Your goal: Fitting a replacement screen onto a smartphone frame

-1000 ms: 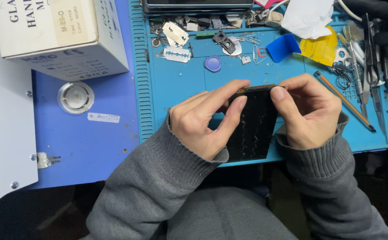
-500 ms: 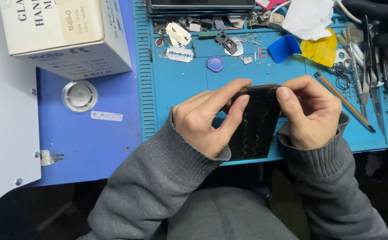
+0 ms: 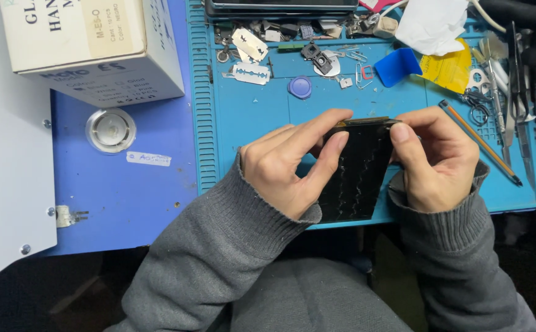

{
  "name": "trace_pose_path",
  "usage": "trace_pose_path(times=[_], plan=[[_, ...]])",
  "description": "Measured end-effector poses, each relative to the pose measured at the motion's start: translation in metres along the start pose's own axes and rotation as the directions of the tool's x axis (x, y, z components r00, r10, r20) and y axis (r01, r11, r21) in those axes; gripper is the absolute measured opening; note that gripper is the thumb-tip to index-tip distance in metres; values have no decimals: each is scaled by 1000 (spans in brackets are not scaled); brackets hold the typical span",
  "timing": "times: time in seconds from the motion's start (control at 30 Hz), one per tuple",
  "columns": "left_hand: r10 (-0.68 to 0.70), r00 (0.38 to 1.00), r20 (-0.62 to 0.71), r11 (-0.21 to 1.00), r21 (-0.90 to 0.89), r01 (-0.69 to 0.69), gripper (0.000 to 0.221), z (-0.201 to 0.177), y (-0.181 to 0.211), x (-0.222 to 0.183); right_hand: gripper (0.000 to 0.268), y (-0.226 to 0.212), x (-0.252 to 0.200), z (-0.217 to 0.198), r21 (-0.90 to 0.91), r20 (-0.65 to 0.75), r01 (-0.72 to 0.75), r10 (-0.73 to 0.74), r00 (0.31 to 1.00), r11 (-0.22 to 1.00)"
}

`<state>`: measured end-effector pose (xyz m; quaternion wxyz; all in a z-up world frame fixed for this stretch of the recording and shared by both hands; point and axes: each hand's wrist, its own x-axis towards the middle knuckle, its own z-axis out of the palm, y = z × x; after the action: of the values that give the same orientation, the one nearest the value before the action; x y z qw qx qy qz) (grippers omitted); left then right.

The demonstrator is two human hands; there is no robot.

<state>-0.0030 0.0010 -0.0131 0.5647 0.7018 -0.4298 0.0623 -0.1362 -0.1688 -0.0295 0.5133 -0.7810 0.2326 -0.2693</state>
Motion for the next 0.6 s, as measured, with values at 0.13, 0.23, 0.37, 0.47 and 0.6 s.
trace_pose_path(times=[0.13, 0.23, 0.37, 0.47, 0.6], plan=[[3, 1000, -2, 1000, -2, -3, 17, 0, -1, 0, 17, 3, -1, -1, 65, 14, -40, 39, 999, 997], [9, 1000, 8, 1000, -8, -9, 18, 0, -2, -1, 23, 11, 0, -1, 358, -17, -117, 132, 991, 926], [5, 1000, 13, 1000, 0, -5, 18, -1, 0, 0, 20, 0, 1, -1, -3, -31, -31, 31, 999, 1000], [0, 1000, 11, 1000, 7, 0, 18, -1, 0, 1, 18, -1, -2, -1, -9, -6, -19, 19, 1000, 1000], [0, 1000, 12, 1000, 10, 0, 18, -1, -1, 0, 20, -2, -3, -3, 42, 12, -45, 44, 999, 998]])
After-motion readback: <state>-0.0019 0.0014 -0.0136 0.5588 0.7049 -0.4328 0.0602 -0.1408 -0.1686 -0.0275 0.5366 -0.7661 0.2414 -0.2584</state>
